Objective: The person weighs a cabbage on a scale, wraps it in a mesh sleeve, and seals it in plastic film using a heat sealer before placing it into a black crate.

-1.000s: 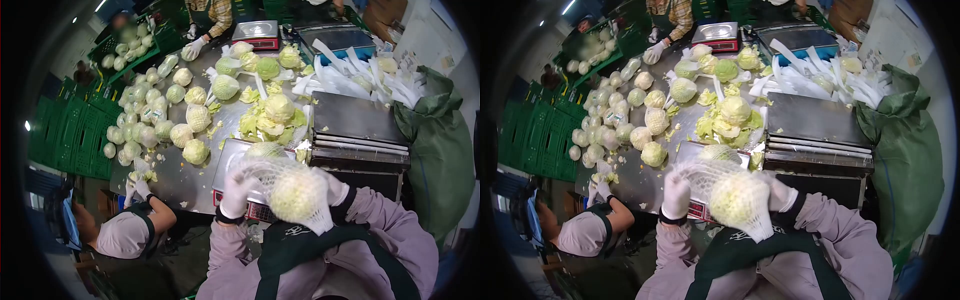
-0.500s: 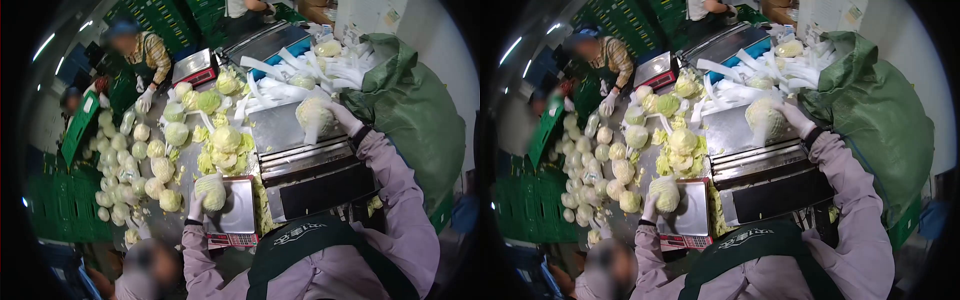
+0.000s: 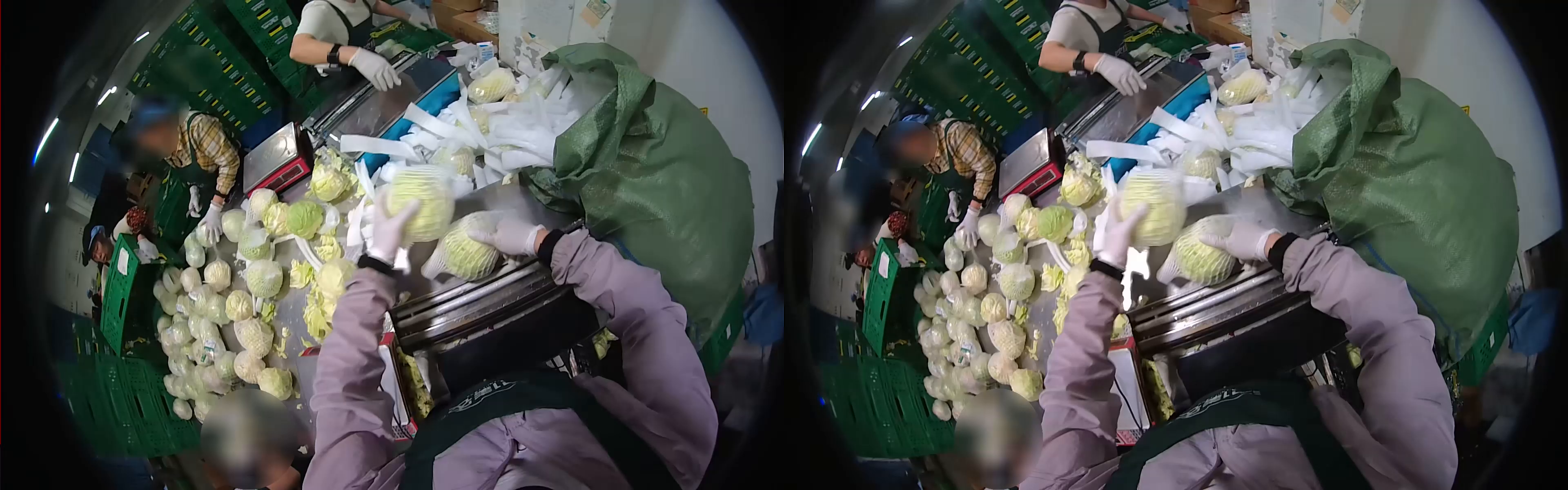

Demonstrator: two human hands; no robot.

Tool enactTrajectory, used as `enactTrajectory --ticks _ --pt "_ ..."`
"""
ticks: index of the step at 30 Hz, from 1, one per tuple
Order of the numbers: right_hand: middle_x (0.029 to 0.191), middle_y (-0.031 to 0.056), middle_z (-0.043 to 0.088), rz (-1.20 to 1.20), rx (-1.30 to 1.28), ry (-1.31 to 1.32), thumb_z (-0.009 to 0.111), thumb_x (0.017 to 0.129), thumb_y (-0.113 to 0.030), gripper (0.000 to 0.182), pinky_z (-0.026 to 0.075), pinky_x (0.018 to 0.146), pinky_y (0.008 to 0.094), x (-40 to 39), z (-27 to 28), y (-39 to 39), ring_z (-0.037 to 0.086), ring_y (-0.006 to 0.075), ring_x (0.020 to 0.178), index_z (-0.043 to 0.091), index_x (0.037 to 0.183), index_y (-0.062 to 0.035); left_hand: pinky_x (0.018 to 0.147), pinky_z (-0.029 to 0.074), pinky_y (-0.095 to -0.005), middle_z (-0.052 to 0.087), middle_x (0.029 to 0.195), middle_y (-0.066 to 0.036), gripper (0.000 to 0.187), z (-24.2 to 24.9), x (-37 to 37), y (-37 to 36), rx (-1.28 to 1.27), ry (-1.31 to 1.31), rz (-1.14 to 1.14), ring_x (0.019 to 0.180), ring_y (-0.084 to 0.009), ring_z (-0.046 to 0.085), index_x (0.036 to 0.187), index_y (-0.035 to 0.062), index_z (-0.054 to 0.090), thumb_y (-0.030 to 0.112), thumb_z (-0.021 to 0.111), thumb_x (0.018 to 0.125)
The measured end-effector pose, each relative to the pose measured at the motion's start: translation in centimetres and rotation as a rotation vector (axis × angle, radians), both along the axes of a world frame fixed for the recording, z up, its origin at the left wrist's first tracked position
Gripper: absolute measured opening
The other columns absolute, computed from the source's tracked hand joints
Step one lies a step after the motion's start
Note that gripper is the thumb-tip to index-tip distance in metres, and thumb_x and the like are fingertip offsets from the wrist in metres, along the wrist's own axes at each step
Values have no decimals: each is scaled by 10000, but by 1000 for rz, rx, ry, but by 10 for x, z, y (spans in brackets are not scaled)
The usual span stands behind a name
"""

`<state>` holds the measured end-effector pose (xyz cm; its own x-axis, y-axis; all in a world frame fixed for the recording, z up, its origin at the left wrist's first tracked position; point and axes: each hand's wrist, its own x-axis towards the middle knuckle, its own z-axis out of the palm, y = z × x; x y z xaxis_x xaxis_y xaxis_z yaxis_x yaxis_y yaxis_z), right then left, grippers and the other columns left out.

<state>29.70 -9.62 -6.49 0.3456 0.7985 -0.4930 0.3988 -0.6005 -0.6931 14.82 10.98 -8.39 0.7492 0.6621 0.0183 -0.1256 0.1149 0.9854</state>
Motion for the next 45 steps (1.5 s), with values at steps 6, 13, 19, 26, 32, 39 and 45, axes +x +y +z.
enactTrajectory --ticks 6,13,19,26,32,39,45 --pt "1184 223 587 -154 135 -453 568 848 -596 770 443 934 373 36 -16 -22 587 302 1083 446 1303 14 910 433 -322 589 1168 -206 696 -80 78 6 78 449 91 1063 -259 579 1255 -8 454 547 594 859" --pt "1169 198 594 -172 428 -91 630 854 -486 656 436 938 365 32 -69 -1 580 308 1076 469 1227 29 910 426 -308 602 1117 -184 630 -57 81 -12 20 438 58 1031 -224 569 1281 29 447 493 597 883" --pt "1030 178 655 -175 500 162 618 882 -430 509 455 869 361 36 -68 -2 640 266 913 578 1129 13 924 420 -298 610 1119 -133 546 -66 93 -14 74 244 1 1038 -192 555 1274 34 483 431 585 913" --pt "902 128 665 -316 178 257 512 893 -590 622 528 505 308 55 -49 -34 656 210 773 622 998 13 977 404 -318 559 1265 -178 627 -65 83 -12 299 373 -26 1154 -241 533 1359 44 452 468 574 914" --pt "783 121 632 -235 220 -318 604 893 -355 305 502 671 345 68 -47 -70 633 267 725 629 952 -58 973 417 -312 537 1288 -204 636 -29 62 -21 420 374 -20 1163 -244 532 1378 37 424 444 582 916" --pt "1014 41 594 770 440 -622 596 795 -89 364 474 717 380 94 -20 -140 573 249 895 635 1126 -236 845 473 -402 625 982 -123 290 9 -71 -37 1193 425 -367 955 -333 586 1066 91 616 61 605 778" --pt "1083 6 588 966 423 -703 602 758 -71 417 461 782 369 97 -49 -137 562 232 968 632 1122 -270 883 422 -456 580 1213 -19 396 -44 -105 -73 1610 456 -709 1091 -248 532 1189 323 601 233 644 806"
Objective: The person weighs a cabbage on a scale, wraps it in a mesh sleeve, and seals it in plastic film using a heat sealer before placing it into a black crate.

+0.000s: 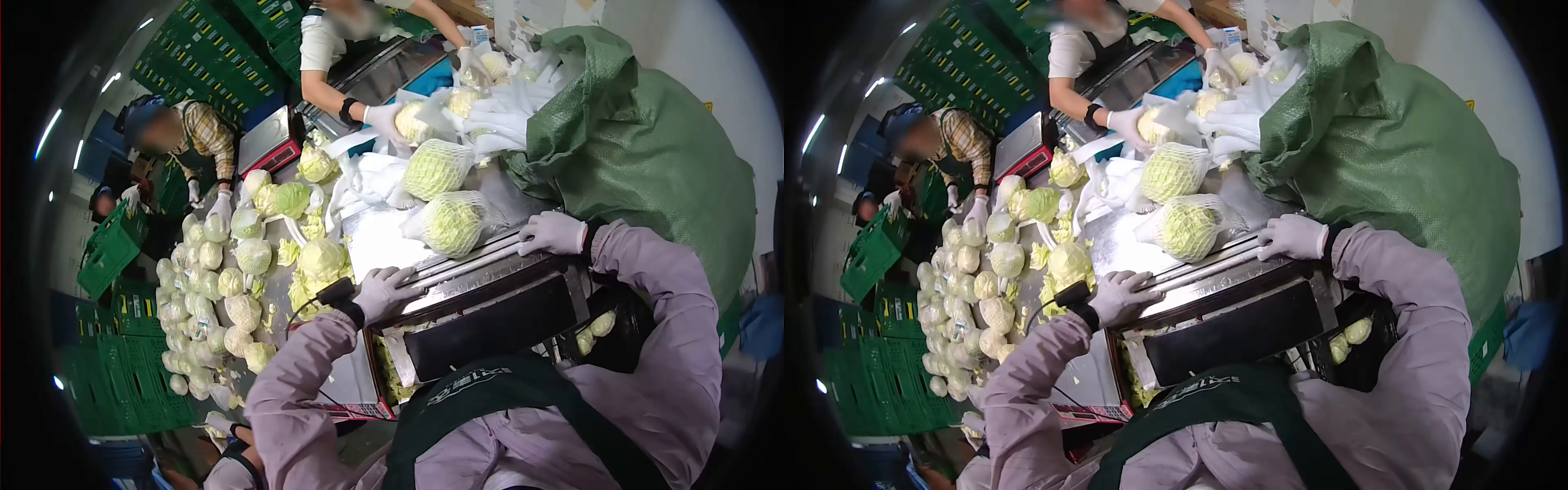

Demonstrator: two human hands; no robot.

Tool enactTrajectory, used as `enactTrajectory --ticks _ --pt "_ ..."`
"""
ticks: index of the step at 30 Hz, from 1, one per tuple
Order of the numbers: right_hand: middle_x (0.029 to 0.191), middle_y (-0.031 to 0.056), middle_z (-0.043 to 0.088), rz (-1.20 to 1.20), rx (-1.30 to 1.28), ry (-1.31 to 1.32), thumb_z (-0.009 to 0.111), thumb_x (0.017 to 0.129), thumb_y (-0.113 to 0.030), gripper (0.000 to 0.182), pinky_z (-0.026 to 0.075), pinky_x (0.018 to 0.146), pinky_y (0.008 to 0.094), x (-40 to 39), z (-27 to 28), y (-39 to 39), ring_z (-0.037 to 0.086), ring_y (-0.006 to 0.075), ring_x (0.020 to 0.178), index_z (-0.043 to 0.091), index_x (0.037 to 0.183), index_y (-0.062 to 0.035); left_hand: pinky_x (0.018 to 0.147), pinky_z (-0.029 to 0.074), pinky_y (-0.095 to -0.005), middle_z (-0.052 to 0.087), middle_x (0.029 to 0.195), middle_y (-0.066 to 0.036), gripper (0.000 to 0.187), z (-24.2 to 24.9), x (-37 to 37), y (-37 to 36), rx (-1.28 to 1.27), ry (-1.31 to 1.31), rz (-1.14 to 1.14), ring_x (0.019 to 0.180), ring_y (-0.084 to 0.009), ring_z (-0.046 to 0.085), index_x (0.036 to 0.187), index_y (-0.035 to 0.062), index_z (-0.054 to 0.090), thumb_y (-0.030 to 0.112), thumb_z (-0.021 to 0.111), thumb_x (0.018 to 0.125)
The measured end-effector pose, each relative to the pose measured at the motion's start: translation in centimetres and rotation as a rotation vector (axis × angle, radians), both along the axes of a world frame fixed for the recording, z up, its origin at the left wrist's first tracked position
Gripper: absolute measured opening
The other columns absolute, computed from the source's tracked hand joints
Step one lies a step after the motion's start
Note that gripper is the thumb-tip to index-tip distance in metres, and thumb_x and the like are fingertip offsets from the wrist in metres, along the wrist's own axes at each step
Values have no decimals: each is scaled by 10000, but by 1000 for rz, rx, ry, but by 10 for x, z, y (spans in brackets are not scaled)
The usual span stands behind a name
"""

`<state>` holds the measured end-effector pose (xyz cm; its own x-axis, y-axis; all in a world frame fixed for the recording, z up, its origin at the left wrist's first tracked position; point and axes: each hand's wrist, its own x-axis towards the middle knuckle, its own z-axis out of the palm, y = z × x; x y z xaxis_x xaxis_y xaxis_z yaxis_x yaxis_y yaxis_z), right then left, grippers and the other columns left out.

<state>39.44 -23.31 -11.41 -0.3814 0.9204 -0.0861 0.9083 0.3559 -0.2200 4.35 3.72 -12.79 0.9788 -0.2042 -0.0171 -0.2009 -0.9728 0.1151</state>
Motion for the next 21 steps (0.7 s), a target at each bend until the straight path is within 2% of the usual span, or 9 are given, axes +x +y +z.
enactTrajectory --ticks 4,6,10,12,14,16,18,20,21 --pt "978 47 652 -156 67 242 604 792 -109 136 474 784 362 -9 -4 -10 595 260 961 660 913 -138 860 449 -416 648 1025 -21 121 -31 2 -17 -400 -194 156 1039 -251 571 943 191 658 190 637 823" --pt "894 92 660 -571 -41 482 581 838 -108 79 488 751 374 -21 -1 -21 622 298 869 641 888 -93 802 480 -373 657 913 -80 98 -18 -10 -36 -615 -131 496 932 -278 616 935 100 642 167 589 888" --pt "788 70 665 -440 -391 701 521 887 -92 103 516 727 323 -43 57 -38 667 215 789 607 933 -57 671 482 -316 587 693 -80 104 49 -40 -51 -1149 340 798 680 -154 596 908 53 546 142 503 943" --pt "836 66 676 -322 -774 781 504 901 -85 105 532 708 324 -54 130 -18 667 175 781 594 903 -33 676 481 -316 558 695 -39 66 112 -39 -39 -1349 350 636 685 -119 567 905 60 516 123 511 923" --pt "914 91 674 -270 -583 1021 503 926 -114 131 539 695 335 -41 194 13 656 169 762 572 954 -6 786 487 -302 592 811 -42 52 163 -23 5 -1934 66 506 789 -130 587 906 59 508 69 544 869" --pt "1119 154 619 3 -189 1880 501 937 -97 245 520 842 331 2 162 58 641 196 933 529 1149 23 912 467 -332 620 994 -65 193 188 21 30 -2267 -476 376 909 -176 611 1001 38 546 51 565 809" --pt "1278 163 523 -427 198 1898 520 914 -36 441 439 995 331 10 141 121 540 221 1169 403 1335 28 1010 422 -383 618 1123 -101 382 163 79 77 -1995 -658 413 1044 -240 598 1171 35 549 31 530 790" --pt "1392 183 419 -472 412 1134 552 839 50 592 346 1088 351 31 59 171 398 266 1321 349 1394 23 1031 407 -396 579 1221 -142 518 83 117 115 -995 -551 495 1147 -291 543 1309 50 490 -2 487 794" --pt "1412 191 393 -387 399 696 568 799 63 648 337 1093 355 36 33 179 386 293 1326 334 1402 19 1033 402 -383 556 1241 -156 538 66 127 119 -559 -244 512 1173 -301 517 1329 53 467 -10 493 795"
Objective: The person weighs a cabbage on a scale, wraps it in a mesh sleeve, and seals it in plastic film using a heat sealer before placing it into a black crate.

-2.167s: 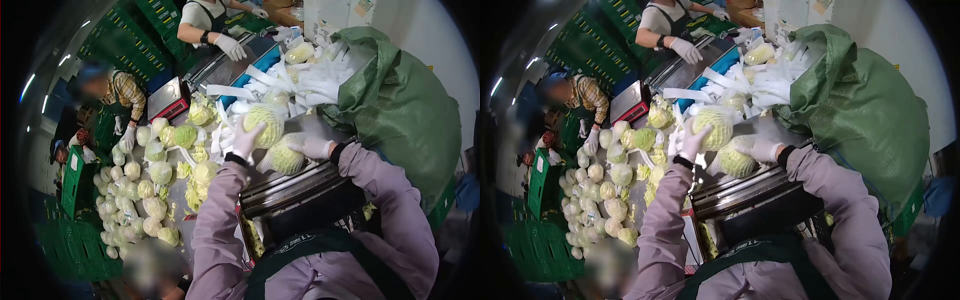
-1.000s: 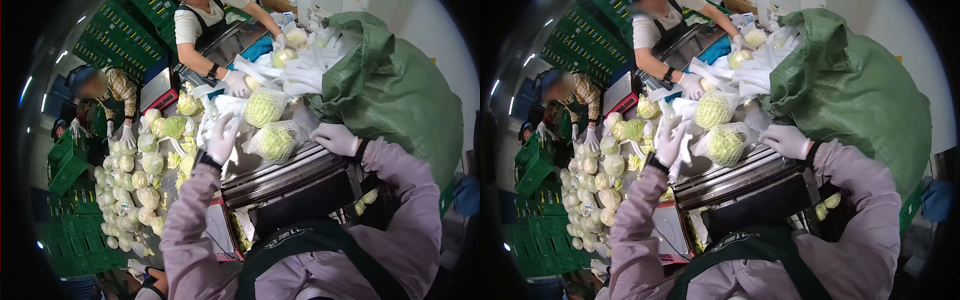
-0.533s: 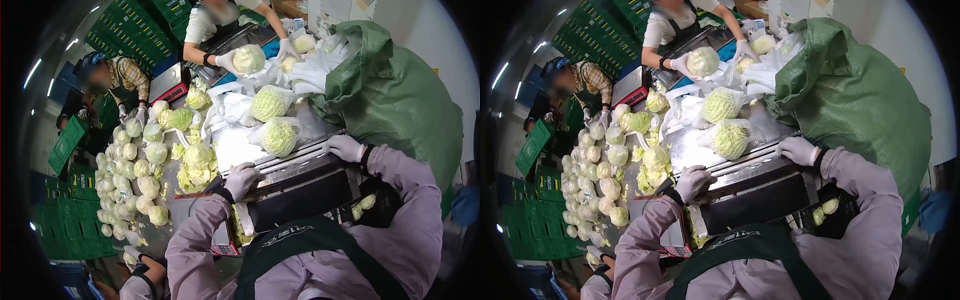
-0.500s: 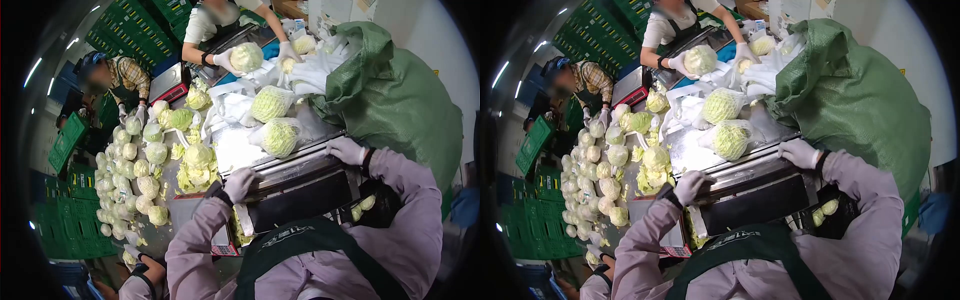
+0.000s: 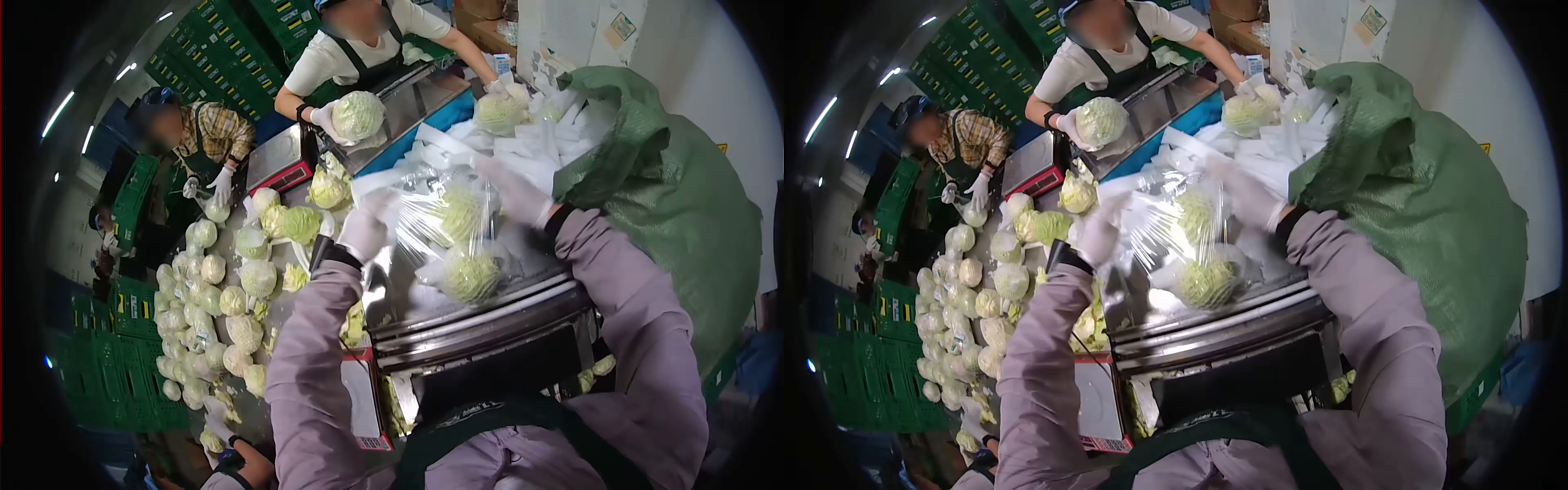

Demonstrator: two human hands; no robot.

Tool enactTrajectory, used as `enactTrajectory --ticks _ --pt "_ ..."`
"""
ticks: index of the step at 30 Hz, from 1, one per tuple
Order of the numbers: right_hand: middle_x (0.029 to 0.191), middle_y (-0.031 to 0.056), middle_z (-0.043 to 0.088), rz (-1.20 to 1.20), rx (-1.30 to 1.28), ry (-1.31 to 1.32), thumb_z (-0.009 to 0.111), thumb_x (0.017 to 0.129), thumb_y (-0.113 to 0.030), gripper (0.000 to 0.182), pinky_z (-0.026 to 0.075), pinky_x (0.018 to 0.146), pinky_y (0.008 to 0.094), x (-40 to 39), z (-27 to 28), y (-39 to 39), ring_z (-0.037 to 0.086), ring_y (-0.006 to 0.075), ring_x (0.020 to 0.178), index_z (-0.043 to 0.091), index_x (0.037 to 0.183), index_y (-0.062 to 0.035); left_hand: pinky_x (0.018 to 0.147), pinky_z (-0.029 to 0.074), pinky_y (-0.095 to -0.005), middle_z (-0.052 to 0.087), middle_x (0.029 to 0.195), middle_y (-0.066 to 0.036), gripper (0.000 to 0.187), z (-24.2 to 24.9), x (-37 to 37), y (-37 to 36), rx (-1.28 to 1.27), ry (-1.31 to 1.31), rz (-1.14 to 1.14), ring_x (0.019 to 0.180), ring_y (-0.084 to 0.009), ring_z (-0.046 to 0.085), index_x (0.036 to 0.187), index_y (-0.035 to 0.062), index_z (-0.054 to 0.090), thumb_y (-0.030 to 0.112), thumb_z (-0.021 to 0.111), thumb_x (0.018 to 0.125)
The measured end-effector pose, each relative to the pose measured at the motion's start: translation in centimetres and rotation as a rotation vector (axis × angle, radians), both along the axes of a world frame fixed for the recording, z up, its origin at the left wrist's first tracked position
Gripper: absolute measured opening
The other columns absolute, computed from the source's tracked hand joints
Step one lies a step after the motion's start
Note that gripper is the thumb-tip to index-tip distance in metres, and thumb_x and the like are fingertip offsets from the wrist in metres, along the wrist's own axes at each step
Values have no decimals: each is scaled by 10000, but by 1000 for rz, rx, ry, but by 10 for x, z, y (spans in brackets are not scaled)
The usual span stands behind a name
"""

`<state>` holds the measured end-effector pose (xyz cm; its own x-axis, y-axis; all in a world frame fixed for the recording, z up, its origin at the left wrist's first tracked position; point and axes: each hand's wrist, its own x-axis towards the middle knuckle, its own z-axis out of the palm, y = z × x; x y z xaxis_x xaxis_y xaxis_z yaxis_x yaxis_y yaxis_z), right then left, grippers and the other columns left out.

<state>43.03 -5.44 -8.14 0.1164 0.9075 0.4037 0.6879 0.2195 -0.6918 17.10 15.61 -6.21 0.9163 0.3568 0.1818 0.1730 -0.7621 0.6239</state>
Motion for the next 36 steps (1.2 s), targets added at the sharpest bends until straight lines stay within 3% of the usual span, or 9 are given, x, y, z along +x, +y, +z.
enactTrajectory --ticks 1,3,17,23,25,27,29,32,36 --pt "1432 200 366 18 -93 -432 584 759 77 706 329 1099 359 -1 -17 -1 375 320 1332 319 1410 14 1036 397 -370 533 1262 -169 560 -17 6 -1 347 393 -47 1198 -311 492 1349 56 444 -19 499 796" --pt "1467 218 293 33 -392 -387 588 714 85 786 298 1114 374 -19 -18 -13 353 342 1336 272 1429 12 1009 401 -407 475 1281 -214 603 -72 3 -1 444 140 -350 1178 -371 479 1344 41 435 -45 589 768" --pt "1459 343 174 -18 -283 -285 674 740 -116 939 265 1110 436 -60 -47 -42 265 478 1333 86 1452 54 980 407 -414 480 1271 -260 767 -60 14 -106 -311 -146 69 1155 -383 502 1404 -7 251 259 686 831" --pt "1434 304 272 149 -461 168 660 784 -105 909 383 1015 393 -73 34 -56 461 398 1218 77 1469 28 1047 411 -402 422 1413 -82 650 -8 -10 -112 -2412 -74 28 1268 -239 455 1461 124 266 289 600 928" --pt "1390 295 376 219 -404 284 665 792 -115 872 425 969 395 -73 44 -61 538 368 1154 131 1469 21 1051 410 -374 408 1422 -76 631 2 -26 -112 -2172 19 -1 1289 -214 431 1460 119 268 261 592 937" --pt "1357 161 483 287 -781 333 735 819 -147 772 450 948 296 -57 52 -55 531 115 1094 294 1433 6 948 481 -333 507 1322 -80 561 18 -37 -94 -778 93 -474 1166 -189 536 1404 82 363 256 606 930" --pt "1064 135 665 431 -1038 546 630 903 -144 445 545 759 274 -49 75 -39 657 182 870 491 1296 12 581 470 -220 614 918 -29 427 20 -34 -69 -1137 804 -261 720 -94 580 1211 52 535 384 555 944" --pt "988 205 665 578 -1302 910 228 1043 -281 474 578 661 324 4 -70 -28 688 315 783 454 1292 52 491 412 -206 560 833 -15 459 -34 -19 -46 -1418 714 -4 596 -85 502 1126 84 559 493 522 923" --pt "1150 218 603 352 -1371 893 349 1001 -357 536 555 823 393 13 -107 3 638 294 1001 329 1382 19 651 441 -202 579 910 -38 515 -39 6 -15 -1254 690 -47 749 -86 535 1187 95 561 490 604 860"
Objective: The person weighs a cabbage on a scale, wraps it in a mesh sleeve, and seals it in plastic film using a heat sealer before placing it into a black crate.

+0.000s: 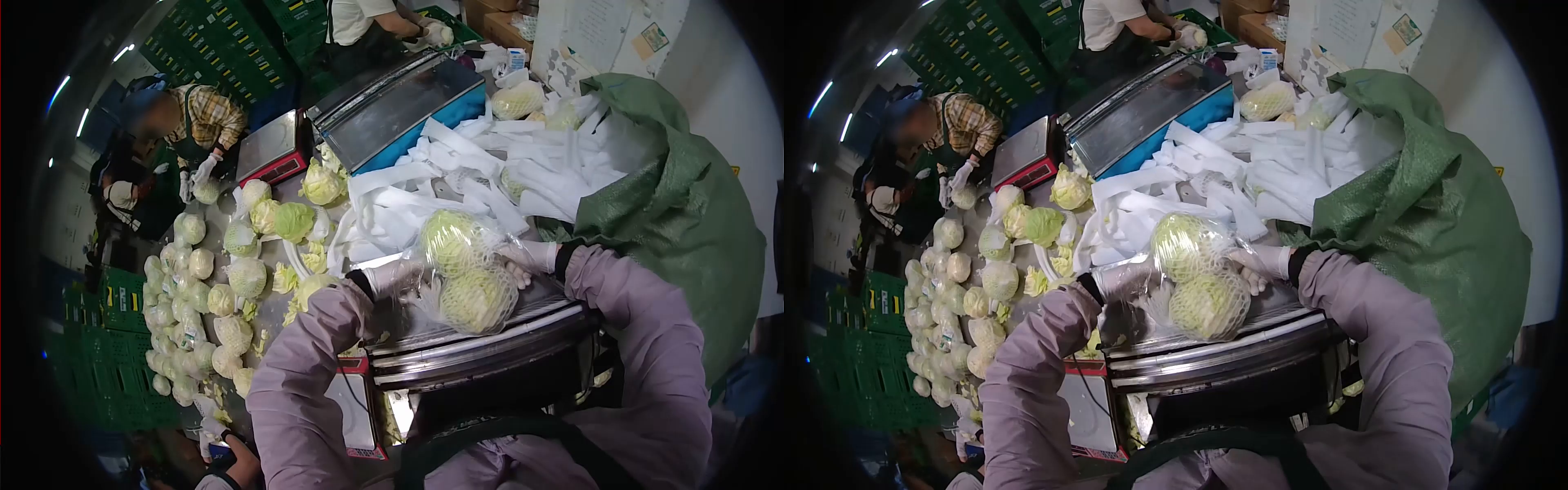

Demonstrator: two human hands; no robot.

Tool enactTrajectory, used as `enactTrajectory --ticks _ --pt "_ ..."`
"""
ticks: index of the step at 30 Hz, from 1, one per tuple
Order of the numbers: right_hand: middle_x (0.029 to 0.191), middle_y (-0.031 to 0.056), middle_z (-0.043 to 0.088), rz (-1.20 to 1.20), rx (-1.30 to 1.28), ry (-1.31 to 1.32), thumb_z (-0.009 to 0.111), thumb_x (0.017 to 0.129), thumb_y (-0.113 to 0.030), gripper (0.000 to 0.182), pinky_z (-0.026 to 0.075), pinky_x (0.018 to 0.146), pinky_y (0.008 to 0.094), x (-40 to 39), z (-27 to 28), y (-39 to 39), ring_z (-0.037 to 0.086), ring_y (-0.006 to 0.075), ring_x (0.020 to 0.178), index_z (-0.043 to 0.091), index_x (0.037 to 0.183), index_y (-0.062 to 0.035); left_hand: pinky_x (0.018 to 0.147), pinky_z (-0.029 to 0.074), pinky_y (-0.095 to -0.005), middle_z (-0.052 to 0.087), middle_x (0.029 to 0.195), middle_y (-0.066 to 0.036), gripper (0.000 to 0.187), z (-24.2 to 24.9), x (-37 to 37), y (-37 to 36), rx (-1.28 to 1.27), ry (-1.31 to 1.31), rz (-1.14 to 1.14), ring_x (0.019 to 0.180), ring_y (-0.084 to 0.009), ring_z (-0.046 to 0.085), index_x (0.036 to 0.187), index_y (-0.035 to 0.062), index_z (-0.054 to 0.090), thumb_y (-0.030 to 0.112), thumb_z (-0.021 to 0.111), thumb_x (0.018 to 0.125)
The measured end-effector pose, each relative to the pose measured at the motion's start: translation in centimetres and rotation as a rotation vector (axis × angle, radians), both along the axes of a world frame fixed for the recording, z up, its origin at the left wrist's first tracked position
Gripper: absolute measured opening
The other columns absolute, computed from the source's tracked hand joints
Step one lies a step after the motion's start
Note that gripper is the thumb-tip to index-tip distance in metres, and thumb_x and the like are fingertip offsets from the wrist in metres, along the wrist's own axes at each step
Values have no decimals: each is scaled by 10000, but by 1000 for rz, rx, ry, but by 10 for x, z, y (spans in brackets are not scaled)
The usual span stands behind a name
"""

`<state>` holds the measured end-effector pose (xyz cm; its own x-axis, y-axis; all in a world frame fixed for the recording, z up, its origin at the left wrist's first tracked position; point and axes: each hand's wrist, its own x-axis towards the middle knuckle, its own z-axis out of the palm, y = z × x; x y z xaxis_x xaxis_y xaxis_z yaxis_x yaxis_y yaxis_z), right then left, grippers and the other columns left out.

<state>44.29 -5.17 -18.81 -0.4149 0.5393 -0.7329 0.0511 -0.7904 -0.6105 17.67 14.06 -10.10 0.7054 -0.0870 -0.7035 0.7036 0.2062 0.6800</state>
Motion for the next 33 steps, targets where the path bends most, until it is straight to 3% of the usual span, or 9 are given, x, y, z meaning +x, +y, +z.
enactTrajectory --ticks 6,11,19,23,25,27,29,31,33 --pt "999 234 629 -285 775 -938 613 851 -181 580 559 657 364 -29 90 -48 675 315 833 377 1354 -17 846 473 -305 576 1119 -132 682 -23 -41 8 559 -251 90 953 -184 586 1322 56 435 276 748 758" --pt "1253 283 471 243 1312 -1209 600 705 -52 743 436 957 416 -36 80 -41 518 401 1134 318 1391 -22 1098 296 -426 192 1442 -340 962 -30 -28 -20 1525 -763 -303 1323 -458 298 1444 -8 191 200 735 679" --pt "1313 338 416 57 1311 -1097 451 851 -8 628 487 845 409 -71 68 -48 586 419 951 202 1419 84 1094 313 -429 108 1457 -311 1062 -34 -31 -61 1133 -952 108 1337 -461 270 1486 11 71 198 761 702" --pt "1402 311 344 10 1334 -834 701 811 -127 852 367 1046 385 -109 159 -83 425 387 1278 162 1447 49 1105 295 -391 198 1451 -245 1126 26 -71 -117 1021 -1071 260 1303 -359 349 1495 64 94 214 826 653" --pt "1427 259 347 -1 1116 -298 717 825 -190 874 356 1062 390 -133 197 -107 434 335 1276 153 1458 23 1096 308 -378 339 1425 -153 1044 75 -101 -165 102 -798 389 1281 -263 389 1486 99 160 269 818 693" --pt "1435 210 361 57 976 -175 719 834 -299 889 341 1080 372 -159 216 -137 415 278 1290 169 1465 -1 1058 369 -395 431 1390 -72 873 51 -146 -184 591 -808 -127 1278 -194 397 1467 111 214 352 735 810" --pt "1445 207 332 401 1123 -337 649 880 -396 815 403 1039 388 -163 189 -155 473 283 1247 216 1453 -12 1118 302 -429 252 1517 -101 805 40 -189 -227 -340 -376 161 1360 -254 317 1499 110 124 331 625 908" --pt "1447 214 315 71 -62 299 542 937 -444 711 477 968 419 -187 176 -192 534 322 1184 267 1425 -8 1041 391 -509 285 1497 -120 730 30 -231 -254 -763 -53 214 1356 -319 324 1497 135 153 427 530 944" --pt "1443 241 322 -211 -92 265 423 959 -530 754 498 928 473 -217 154 -237 533 421 1167 212 1438 12 1059 361 -526 263 1502 -144 733 34 -256 -265 -895 -19 349 1364 -357 308 1495 112 152 463 491 948"
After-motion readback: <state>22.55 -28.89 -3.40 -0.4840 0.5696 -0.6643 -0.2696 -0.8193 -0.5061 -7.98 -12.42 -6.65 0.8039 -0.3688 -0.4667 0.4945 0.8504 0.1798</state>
